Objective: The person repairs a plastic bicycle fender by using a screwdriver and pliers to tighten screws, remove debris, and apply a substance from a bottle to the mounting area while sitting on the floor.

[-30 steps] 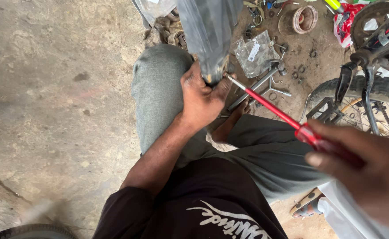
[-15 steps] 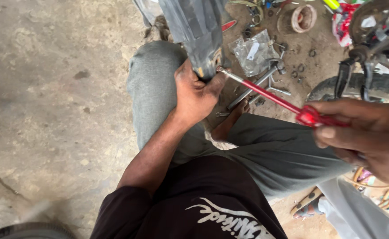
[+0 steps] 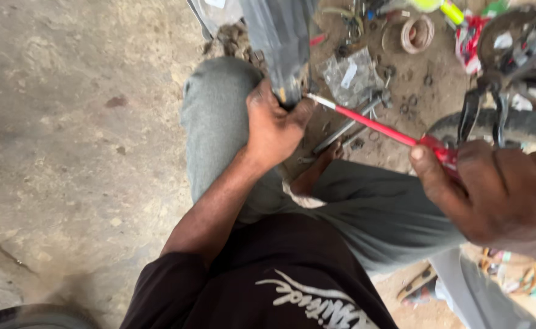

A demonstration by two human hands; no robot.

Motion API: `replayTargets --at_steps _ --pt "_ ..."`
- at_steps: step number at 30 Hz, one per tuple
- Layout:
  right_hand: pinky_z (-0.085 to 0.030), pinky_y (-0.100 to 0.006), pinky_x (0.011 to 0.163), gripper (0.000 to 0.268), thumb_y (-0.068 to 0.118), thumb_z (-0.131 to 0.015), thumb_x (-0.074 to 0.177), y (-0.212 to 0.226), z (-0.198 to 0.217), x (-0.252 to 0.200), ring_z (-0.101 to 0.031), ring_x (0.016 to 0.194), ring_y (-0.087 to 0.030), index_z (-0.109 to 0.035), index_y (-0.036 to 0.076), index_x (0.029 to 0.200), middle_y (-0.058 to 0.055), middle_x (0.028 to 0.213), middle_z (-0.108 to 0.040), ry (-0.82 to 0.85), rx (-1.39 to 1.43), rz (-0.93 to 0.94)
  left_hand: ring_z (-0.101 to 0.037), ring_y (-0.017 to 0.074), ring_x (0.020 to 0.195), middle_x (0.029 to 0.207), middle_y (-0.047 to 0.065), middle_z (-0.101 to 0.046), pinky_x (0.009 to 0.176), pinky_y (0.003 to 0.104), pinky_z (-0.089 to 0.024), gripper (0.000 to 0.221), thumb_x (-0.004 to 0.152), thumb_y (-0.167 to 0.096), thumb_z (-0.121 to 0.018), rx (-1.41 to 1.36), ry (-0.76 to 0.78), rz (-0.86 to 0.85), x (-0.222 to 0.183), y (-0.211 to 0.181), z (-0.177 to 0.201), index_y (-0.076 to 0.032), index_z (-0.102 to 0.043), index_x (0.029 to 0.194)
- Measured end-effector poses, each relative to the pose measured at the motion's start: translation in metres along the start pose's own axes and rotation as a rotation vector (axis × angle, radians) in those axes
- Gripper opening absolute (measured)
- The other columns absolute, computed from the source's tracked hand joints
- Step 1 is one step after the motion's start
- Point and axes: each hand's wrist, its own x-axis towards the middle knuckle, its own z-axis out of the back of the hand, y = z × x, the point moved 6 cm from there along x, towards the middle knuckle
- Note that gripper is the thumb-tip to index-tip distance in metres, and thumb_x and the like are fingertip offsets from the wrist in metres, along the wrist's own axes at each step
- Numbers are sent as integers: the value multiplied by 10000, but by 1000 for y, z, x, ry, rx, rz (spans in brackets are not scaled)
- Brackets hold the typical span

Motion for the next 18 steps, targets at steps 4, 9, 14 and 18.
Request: replayTargets --at_steps 4,9,14,18 --pt "-439 -390 387 495 230 -687 938 -30 -3 -7 -517 470 -193 -654 120 1420 -112 743 -617 -115 1105 -365 -564 63 688 809 22 -640 602 274 -494 206 932 34 -763 52 -23 -73 2 -4 0 6 -587 1036" --pt "-493 -374 486 506 186 -714 937 -24 -8 -2 -571 605 -207 -678 90 1433 -194 801 -682 70 1626 -510 -596 54 673 794 7 -655 589 261 -503 207 931 7 -764 56 -33 -47 1 -6 5 -5 -588 1039" --pt "-599 -348 788 507 182 -714 885 -27 30 -5 -810 896 -196 -675 59 1376 -168 1035 -799 -196 1342 -393 -606 69 710 807 21 -676 626 268 -519 167 945 20 -780 62 -47 -25 0 -5 0 -12 -630 1012" --pt "-622 -338 758 508 178 -739 893 -24 40 -6 -777 855 -199 -661 83 1386 -148 1018 -794 -184 1212 -428 -594 64 747 851 22 -676 660 266 -524 226 928 19 -792 31 -74 -47 0 -4 -1 -6 -605 1053"
